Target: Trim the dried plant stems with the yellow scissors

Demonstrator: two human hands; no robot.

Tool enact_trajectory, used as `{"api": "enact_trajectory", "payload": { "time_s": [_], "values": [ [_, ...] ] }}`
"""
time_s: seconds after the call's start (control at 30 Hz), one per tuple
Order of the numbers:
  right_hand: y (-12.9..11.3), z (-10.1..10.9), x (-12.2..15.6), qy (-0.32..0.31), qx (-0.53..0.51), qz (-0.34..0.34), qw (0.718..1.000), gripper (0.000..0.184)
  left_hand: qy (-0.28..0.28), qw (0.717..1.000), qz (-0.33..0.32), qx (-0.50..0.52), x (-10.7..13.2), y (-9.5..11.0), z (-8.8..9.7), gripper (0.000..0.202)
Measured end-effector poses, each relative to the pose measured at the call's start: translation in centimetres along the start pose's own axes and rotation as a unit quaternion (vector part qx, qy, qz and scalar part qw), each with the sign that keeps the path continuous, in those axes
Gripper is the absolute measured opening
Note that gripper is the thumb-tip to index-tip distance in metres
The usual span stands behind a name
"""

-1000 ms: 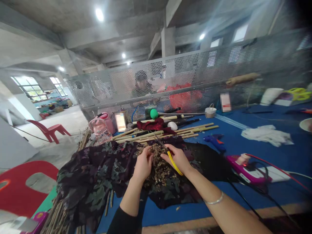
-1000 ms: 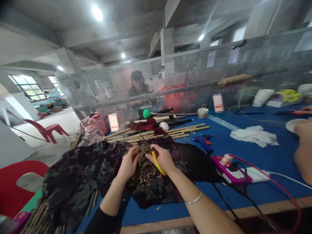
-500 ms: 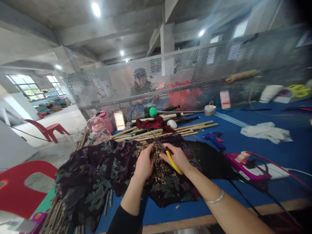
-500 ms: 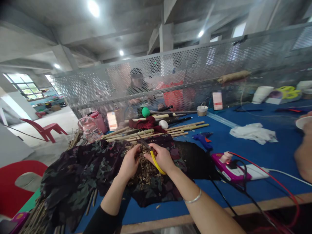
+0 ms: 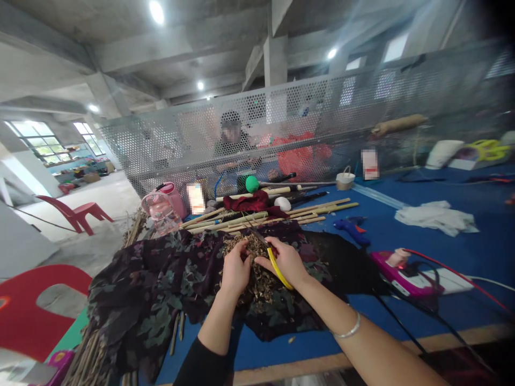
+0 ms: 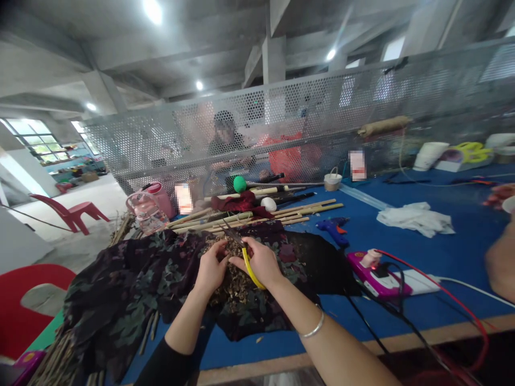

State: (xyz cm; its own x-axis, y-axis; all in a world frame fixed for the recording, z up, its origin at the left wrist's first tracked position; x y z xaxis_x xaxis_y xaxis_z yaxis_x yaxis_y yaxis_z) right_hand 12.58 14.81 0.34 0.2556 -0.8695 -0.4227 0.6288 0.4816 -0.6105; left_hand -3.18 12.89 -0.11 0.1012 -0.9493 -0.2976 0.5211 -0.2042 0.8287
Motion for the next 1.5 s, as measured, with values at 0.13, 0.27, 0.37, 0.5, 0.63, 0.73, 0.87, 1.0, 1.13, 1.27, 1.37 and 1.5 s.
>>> {"api": "enact_trajectory", "payload": {
  "time_s": [0.13,0.27,0.37,0.5,0.63,0.73,0.87,1.0,1.13,1.27,1.37,1.5],
  "values": [
    [-0.3,-0.4,0.0,-0.009,0.015,-0.007,1.0,0.037,0.051,0.997,0.041,0.039,0.1,-0.6,1.0,0.019],
    [0.5,-0.3,-0.1,-0.015,0.03,-0.039,0.999,0.037,0.08,0.988,0.091,0.095,0.2,-1.5,1.7,0.014],
    [1.0,0.0,-0.2,-0.013,0.039,-0.053,0.998,0.036,0.078,0.966,0.131,0.21,0.1,-2.3,1.2,0.017],
    [1.1,0.2,-0.2,-0.011,0.022,-0.047,0.999,0.034,0.063,0.886,0.198,0.415,0.3,-3.0,0.0,0.022],
    [0.1,0.1,-0.1,-0.025,0.004,0.007,1.0,0.044,0.062,0.829,0.222,0.509,0.5,-2.7,-0.1,0.027],
    [-1.4,0.0,0.2,-0.044,0.019,0.076,0.996,0.054,0.042,0.818,0.21,0.534,0.6,-2.1,-0.2,0.038],
    [-2.3,-0.5,0.3,-0.073,0.045,0.106,0.991,0.062,0.022,0.829,0.194,0.524,0.9,-1.7,-0.8,0.048],
    [-2.5,-0.5,0.4,-0.072,0.036,0.107,0.991,0.061,0.02,0.848,0.18,0.498,1.1,-1.3,-0.9,0.05],
    [-2.4,-0.5,0.5,-0.075,0.008,0.101,0.992,0.057,0.026,0.862,0.159,0.48,1.2,-0.9,-0.6,0.051],
    [-2.2,-0.6,0.6,-0.08,-0.026,0.098,0.992,0.053,0.029,0.868,0.127,0.478,1.1,-0.3,-0.4,0.048],
    [-2.1,-0.7,0.6,-0.076,-0.034,0.097,0.992,0.048,0.037,0.87,0.104,0.48,1.0,0.0,-0.3,0.043],
    [-2.1,-0.7,0.6,-0.074,-0.036,0.091,0.992,0.044,0.044,0.877,0.077,0.472,1.1,0.3,0.0,0.038]
  ]
}}
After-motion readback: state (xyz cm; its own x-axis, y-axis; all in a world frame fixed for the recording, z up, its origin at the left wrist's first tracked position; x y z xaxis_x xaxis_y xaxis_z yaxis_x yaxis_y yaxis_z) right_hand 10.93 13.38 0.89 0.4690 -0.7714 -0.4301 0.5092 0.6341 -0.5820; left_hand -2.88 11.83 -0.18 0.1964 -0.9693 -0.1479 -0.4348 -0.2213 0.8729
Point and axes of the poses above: each hand's wrist, its own x-axis away from the middle knuckle, its own z-axis out of the back of the hand, y = z × x, the point moved 7 cm from there along -x, towards the middle knuckle, and after that the axes turned 4 degrees about -y, right-handed, at the moved point
